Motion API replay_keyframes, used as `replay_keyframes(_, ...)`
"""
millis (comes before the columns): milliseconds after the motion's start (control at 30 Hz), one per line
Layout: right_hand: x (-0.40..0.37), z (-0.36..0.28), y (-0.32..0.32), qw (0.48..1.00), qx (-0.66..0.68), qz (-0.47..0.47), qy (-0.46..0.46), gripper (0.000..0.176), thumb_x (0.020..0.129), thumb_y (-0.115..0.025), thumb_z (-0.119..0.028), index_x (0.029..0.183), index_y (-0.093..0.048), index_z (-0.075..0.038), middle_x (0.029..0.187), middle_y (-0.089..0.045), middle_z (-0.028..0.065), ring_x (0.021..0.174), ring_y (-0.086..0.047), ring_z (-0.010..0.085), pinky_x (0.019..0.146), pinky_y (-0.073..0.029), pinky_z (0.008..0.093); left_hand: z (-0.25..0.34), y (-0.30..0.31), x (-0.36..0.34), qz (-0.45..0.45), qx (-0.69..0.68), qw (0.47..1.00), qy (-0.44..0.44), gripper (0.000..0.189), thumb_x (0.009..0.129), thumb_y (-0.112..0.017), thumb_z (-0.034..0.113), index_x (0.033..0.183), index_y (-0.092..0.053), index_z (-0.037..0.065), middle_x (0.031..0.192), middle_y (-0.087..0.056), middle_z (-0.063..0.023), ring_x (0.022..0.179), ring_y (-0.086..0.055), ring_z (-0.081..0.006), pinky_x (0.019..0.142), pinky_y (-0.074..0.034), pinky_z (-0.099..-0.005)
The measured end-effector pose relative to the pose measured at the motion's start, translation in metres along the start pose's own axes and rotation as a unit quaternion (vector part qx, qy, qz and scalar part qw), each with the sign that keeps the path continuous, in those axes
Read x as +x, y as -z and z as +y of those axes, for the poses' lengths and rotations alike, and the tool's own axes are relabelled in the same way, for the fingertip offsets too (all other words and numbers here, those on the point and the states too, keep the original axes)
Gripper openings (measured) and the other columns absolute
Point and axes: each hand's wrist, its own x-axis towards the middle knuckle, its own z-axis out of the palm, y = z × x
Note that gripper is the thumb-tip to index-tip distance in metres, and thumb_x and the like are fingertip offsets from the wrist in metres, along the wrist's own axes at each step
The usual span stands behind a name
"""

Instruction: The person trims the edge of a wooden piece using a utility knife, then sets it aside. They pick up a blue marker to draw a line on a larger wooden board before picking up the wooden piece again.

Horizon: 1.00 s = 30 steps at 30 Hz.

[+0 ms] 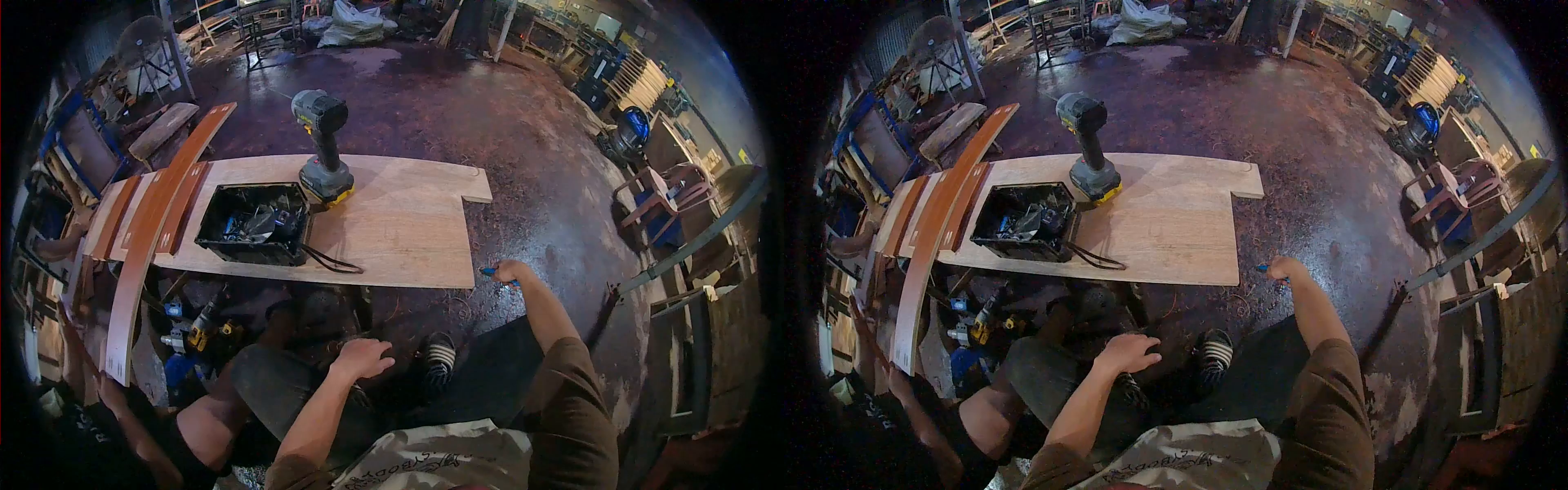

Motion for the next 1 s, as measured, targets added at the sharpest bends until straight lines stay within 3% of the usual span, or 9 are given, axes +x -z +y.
replay_keyframes(333, 0.009, 0.007, -0.004, 0.999, 0.006, 0.043, -0.023, 0.025, 0.091, -0.059, -0.024, 0.095, -0.065, 0.000, 0.060, -0.063, 0.0139, 0.046, -0.059, 0.0249, 0.049, -0.048, 0.0445, 0.005, 0.009, -0.002, -0.016, 0.003, 1.000, 0.017, 0.048, 0.093, -0.061, 0.044, 0.129, -0.064, 0.012, 0.120, -0.068, -0.0164, 0.113, -0.064, -0.0370, 0.096, -0.051, -0.0490)
replay_keyframes(400, 0.013, 0.010, -0.007, 0.999, -0.017, 0.036, -0.010, 0.027, 0.083, -0.059, -0.018, 0.073, -0.072, 0.004, 0.083, -0.072, 0.0235, 0.071, -0.071, 0.0368, 0.063, -0.055, 0.0519, 0.002, 0.003, -0.001, -0.008, 0.003, 1.000, 0.013, 0.049, 0.093, -0.061, 0.045, 0.129, -0.064, 0.012, 0.121, -0.068, -0.0161, 0.114, -0.064, -0.0369, 0.096, -0.051, -0.0489)
replay_keyframes(433, 0.012, 0.010, -0.006, 0.999, -0.017, 0.036, -0.010, 0.027, 0.083, -0.059, -0.018, 0.073, -0.072, 0.004, 0.083, -0.072, 0.0235, 0.071, -0.071, 0.0368, 0.063, -0.055, 0.0519, -0.001, 0.001, 0.001, 0.002, 0.005, 1.000, 0.010, 0.049, 0.093, -0.060, 0.045, 0.129, -0.064, 0.012, 0.121, -0.068, -0.0159, 0.114, -0.064, -0.0369, 0.097, -0.051, -0.0487)
replay_keyframes(533, 0.025, 0.016, -0.007, 0.999, -0.021, 0.042, 0.021, 0.025, 0.082, -0.059, -0.019, 0.082, -0.074, 0.002, 0.094, -0.072, 0.0244, 0.081, -0.072, 0.0374, 0.068, -0.056, 0.0523, -0.004, -0.001, 0.002, -0.012, 0.008, 1.000, 0.013, 0.051, 0.093, -0.059, 0.047, 0.133, -0.062, 0.015, 0.121, -0.068, -0.0153, 0.115, -0.064, -0.0368, 0.097, -0.051, -0.0486)
replay_keyframes(600, 0.063, 0.042, -0.017, 0.989, -0.094, 0.056, 0.100, 0.040, 0.089, -0.061, -0.027, 0.121, -0.063, -0.002, 0.080, -0.074, 0.0170, 0.056, -0.067, 0.0240, 0.052, -0.053, 0.0412, -0.001, 0.001, -0.001, -0.005, 0.007, 1.000, 0.019, 0.050, 0.093, -0.059, 0.046, 0.132, -0.063, 0.014, 0.121, -0.068, -0.0155, 0.114, -0.064, -0.0366, 0.096, -0.052, -0.0485)
replay_keyframes(767, 0.006, 0.008, -0.003, 0.994, -0.075, 0.070, 0.043, 0.033, 0.087, -0.064, -0.024, 0.112, -0.069, -0.004, 0.085, -0.074, 0.0179, 0.063, -0.070, 0.0240, 0.064, -0.056, 0.0427, -0.007, -0.006, 0.002, 0.010, -0.014, 0.999, 0.032, 0.050, 0.091, -0.060, 0.046, 0.129, -0.065, 0.013, 0.119, -0.069, -0.0160, 0.113, -0.065, -0.0364, 0.094, -0.053, -0.0486)
replay_keyframes(900, 0.052, 0.046, -0.012, 0.973, -0.180, 0.055, 0.134, 0.020, 0.083, -0.068, -0.022, 0.091, -0.071, -0.004, 0.085, -0.075, 0.0146, 0.068, -0.072, 0.0259, 0.067, -0.056, 0.0412, -0.010, -0.012, 0.005, -0.001, 0.002, 1.000, 0.021, 0.049, 0.087, -0.063, 0.045, 0.124, -0.069, 0.013, 0.114, -0.071, -0.0153, 0.110, -0.066, -0.0365, 0.092, -0.054, -0.0486)
replay_keyframes(933, 0.077, 0.068, -0.014, 0.944, -0.228, 0.072, 0.228, 0.021, 0.084, -0.067, -0.018, 0.096, -0.071, -0.002, 0.085, -0.076, 0.0146, 0.064, -0.072, 0.0246, 0.061, -0.056, 0.0392, -0.013, -0.013, 0.006, 0.013, 0.005, 0.999, 0.029, 0.047, 0.087, -0.063, 0.044, 0.121, -0.070, 0.013, 0.114, -0.072, -0.0151, 0.109, -0.067, -0.0363, 0.091, -0.054, -0.0488)
replay_keyframes(1000, 0.056, 0.047, -0.011, 0.994, -0.010, 0.055, 0.091, 0.030, 0.088, -0.062, -0.013, 0.114, -0.068, 0.000, 0.084, -0.075, 0.0154, 0.063, -0.071, 0.0215, 0.055, -0.055, 0.0372, -0.013, -0.015, 0.004, 0.030, -0.001, 0.998, 0.057, 0.046, 0.087, -0.063, 0.043, 0.119, -0.071, 0.012, 0.114, -0.072, -0.0148, 0.108, -0.067, -0.0360, 0.090, -0.054, -0.0489)
